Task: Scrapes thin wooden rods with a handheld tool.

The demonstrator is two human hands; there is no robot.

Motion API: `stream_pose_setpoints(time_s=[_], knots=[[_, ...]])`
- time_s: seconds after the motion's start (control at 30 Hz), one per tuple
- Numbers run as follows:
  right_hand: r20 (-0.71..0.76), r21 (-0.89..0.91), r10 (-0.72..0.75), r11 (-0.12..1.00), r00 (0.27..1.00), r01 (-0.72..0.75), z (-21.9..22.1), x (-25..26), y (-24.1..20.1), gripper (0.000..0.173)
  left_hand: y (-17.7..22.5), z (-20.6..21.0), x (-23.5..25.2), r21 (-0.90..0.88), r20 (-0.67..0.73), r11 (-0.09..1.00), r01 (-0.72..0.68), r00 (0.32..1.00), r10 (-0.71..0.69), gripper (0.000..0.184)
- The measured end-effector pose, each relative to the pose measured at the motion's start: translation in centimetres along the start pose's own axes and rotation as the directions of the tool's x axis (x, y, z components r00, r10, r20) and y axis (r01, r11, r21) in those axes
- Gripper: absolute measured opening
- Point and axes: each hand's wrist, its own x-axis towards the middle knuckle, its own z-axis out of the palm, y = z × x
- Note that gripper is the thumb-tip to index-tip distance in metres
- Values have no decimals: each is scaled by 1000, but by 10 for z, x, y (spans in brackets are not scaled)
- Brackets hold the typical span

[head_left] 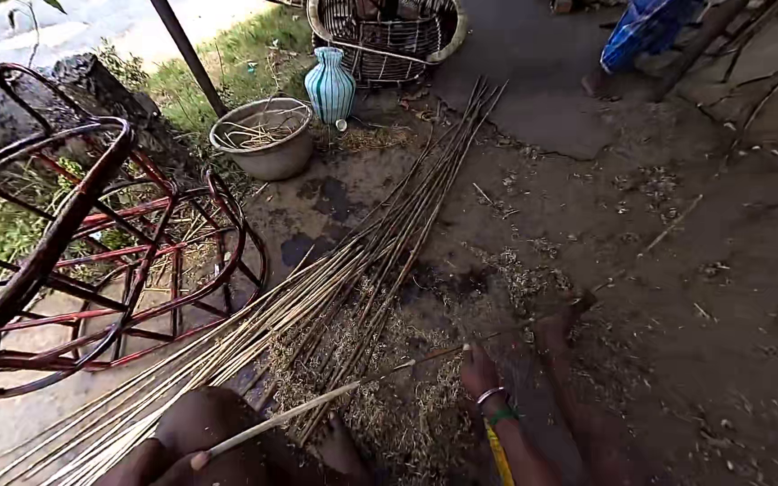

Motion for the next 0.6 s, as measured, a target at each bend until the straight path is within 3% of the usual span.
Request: stream_pose_setpoints(time_s=[0.07,0.13,0.17,0.2,0.27,0.33,0.4,0.43,0.5,0.6], knots=[[263,-18,-145,988,954,155,50,-93,-91,49,1,3,9,7,-28,999,39,999,-39,59],[501,30,-329,931,801,364,88,-168,-156,52,1,1,11,22,-15,998,63,998,-63,60],[521,42,-406,891,751,452,97,-181,-168,51,0,1,11,31,-23,998,61,998,-60,62],[491,35,-445,869,749,493,98,-175,-164,50,0,2,9,39,-32,997,62,998,-60,64],[391,-87,-348,908,852,411,69,-121,-121,49,1,1,5,61,-62,995,74,996,-70,66],[271,-257,-99,951,957,172,14,-29,-42,51,-12,7,3,90,-95,994,64,994,-56,69],[50,-297,51,954,997,-34,-36,46,38,50,-23,13,2,127,-103,991,39,994,-26,71],[-22,-271,83,959,996,-86,-47,64,56,52,-23,15,1,150,-106,987,48,994,-32,71],[42,-214,42,976,998,-32,-19,41,18,52,-21,16,2,183,-137,980,80,989,-56,73],[345,-67,-204,968,916,241,75,-110,-117,48,-16,14,1,199,-160,977,79,986,-47,71]])
